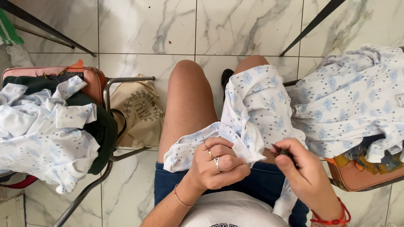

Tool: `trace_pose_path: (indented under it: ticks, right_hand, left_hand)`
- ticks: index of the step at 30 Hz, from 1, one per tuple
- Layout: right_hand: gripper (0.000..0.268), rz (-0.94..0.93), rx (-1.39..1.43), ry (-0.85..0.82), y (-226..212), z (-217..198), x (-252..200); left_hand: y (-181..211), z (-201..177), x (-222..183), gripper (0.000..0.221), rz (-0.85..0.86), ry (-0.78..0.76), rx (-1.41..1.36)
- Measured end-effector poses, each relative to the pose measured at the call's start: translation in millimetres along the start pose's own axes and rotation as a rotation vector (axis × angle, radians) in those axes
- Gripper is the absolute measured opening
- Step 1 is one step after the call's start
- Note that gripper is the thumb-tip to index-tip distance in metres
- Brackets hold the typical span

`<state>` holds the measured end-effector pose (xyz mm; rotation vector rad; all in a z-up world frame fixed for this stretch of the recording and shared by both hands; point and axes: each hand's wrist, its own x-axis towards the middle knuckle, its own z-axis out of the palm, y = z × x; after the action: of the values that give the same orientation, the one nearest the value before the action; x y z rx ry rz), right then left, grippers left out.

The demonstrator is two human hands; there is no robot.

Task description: Trimming loose threads from baby garments using small snips

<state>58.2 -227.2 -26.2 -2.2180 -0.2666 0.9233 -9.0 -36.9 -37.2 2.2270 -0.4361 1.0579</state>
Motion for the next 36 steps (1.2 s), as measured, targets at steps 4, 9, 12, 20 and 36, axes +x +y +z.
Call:
trace_pose_path:
  ticks: [4,9,12,20,36]
  right_hand:
    - [0.03,0.018,0.016,-0.059,6.0,1.1,-8.3]
    - [0.03,0.109,0.072,-0.065,0.3,3.0,-11.9]
    - [0.031,0.066,-0.018,-0.05,-1.6,8.5,-11.9]
    - [0.037,-0.029,-0.054,-0.017,-1.5,10.6,-11.2]
    - [0.028,-0.318,0.131,-0.142,-45.9,42.5,18.9]
  left_hand:
    - [-1.4,1.8,-5.0,0.021,-0.003,-0.021,-0.001]
    - [-2.8,5.0,-6.5,0.023,-0.031,-0.007,0.033]
    - [-1.3,5.9,-5.7,0.022,-0.036,-0.011,0.032]
    - [-0.8,4.9,-4.2,0.023,-0.045,-0.024,0.036]
    - [-22.9,-97.7,-31.8,0.014,-1.262,-0.519,0.282]
